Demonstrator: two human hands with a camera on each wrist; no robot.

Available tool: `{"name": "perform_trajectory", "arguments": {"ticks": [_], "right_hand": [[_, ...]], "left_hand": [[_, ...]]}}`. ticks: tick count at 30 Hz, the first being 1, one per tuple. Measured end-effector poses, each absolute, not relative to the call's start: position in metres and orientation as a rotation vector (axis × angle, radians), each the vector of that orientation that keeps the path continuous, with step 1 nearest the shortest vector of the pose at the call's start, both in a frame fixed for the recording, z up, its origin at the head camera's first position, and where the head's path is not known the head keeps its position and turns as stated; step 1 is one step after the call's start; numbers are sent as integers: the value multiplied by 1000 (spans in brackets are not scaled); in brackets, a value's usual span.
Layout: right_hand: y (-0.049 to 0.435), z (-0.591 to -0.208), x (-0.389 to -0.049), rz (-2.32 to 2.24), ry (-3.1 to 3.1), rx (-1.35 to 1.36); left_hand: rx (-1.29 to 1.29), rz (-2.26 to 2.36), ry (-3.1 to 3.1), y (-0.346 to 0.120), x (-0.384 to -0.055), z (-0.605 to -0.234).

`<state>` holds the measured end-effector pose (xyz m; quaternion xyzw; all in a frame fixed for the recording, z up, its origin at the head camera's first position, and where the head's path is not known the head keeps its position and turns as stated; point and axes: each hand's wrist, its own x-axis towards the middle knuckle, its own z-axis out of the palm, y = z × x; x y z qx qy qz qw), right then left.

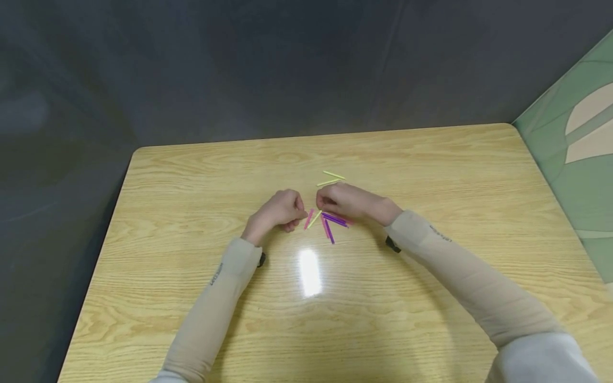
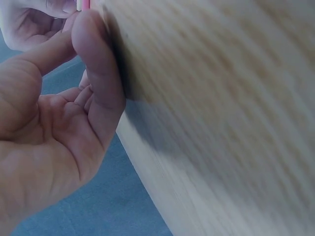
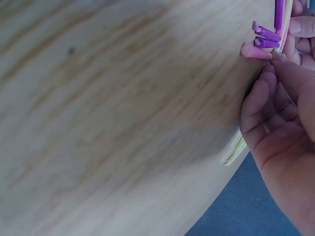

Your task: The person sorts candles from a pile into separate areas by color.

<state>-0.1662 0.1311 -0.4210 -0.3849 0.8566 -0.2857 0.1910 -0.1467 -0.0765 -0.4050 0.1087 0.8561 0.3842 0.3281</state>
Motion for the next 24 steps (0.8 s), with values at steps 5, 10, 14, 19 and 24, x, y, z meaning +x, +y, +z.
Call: {"name": "perform_trajectory", "arguments": {"ticks": [5,10,14,19,24], "right_hand": [[133,-422,-167,-807,2399,-1111],[142,-420,-170,-841,2408,-1087],[148,-418,-171,-864,2408,-1087],[155,-417,-171,-900,2406,-1044],[162,-415,-172,-932,2437,-970]], "left_hand": [[283,1011,2242,-77,-146,-405],[304,1015,2251,-76,-146,-406],[311,1002,2260,-76,-145,-406],[304,998,2259,-76,-144,-406],[292,1010,2256,-76,-144,-407]]}}
